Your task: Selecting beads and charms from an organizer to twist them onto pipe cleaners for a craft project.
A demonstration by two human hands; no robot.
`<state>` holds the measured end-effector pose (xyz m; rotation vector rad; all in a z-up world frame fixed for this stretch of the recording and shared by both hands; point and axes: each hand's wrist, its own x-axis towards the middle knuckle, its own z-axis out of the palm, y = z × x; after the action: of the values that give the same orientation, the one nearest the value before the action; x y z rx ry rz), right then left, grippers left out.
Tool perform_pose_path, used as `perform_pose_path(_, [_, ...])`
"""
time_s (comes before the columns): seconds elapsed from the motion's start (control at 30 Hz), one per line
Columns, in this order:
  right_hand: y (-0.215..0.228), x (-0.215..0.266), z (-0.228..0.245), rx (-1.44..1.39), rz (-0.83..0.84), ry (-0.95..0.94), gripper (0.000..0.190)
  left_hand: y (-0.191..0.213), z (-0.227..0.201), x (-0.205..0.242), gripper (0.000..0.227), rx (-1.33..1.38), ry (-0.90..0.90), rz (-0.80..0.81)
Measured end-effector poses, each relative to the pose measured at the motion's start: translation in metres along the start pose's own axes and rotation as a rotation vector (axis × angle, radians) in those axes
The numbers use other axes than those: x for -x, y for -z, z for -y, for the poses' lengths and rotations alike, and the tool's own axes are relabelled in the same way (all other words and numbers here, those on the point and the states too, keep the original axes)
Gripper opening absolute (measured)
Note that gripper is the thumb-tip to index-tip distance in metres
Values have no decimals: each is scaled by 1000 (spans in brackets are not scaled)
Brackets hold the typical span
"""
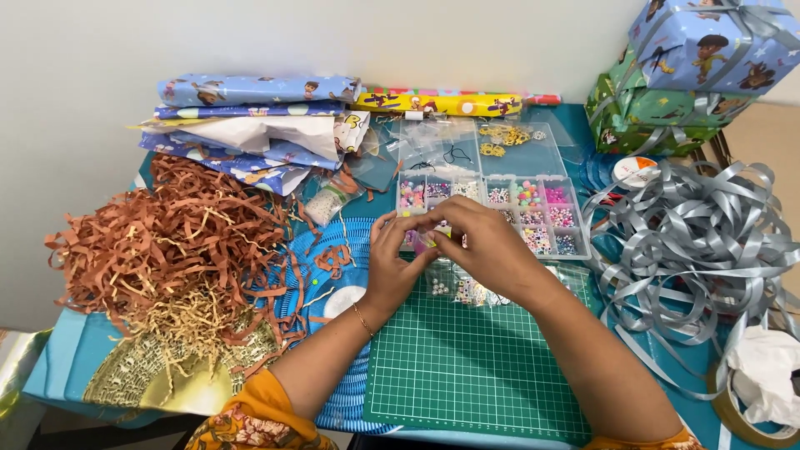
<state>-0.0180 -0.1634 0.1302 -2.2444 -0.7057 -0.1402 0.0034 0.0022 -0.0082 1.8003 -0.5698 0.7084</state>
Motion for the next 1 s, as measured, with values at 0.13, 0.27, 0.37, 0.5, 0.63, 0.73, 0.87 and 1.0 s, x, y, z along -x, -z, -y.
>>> perform_pose_path(0.13, [-4, -2, -20, 66, -40, -64, 11, 5, -10, -4, 48, -2, -6, 0])
perform_pose_path(0.27, [-11, -6, -31, 3, 135, -196, 15, 5, -5, -3, 49, -43, -25, 30])
perform_pose_path(0.37, [-9, -8, -38, -5, 127, -208, 14, 7, -13, -7, 52, -63, -29, 56])
perform_pose_path(0.5, [-1, -10, -41, 143, 97, -205, 14, -8, 10, 4, 34, 155, 119, 95])
perform_pose_path(0.63, [0, -10, -37, 212, 99, -212, 15, -5, 2, -3, 22, 202, 190, 100])
perform_pose_path(0.73, [3, -8, -27, 161, 116, -204, 20, -1, 5, -4, 13, 114, 164, 52])
perform_pose_path(0.87, [5, -7, -29, 149, 156, -129, 14, -1, 2, -7, 6, 58, 140, 28])
perform_pose_path(1.0, [2, -6, -31, 227, 163, -72, 6, 1, 0, -8, 5, -7, 63, 23])
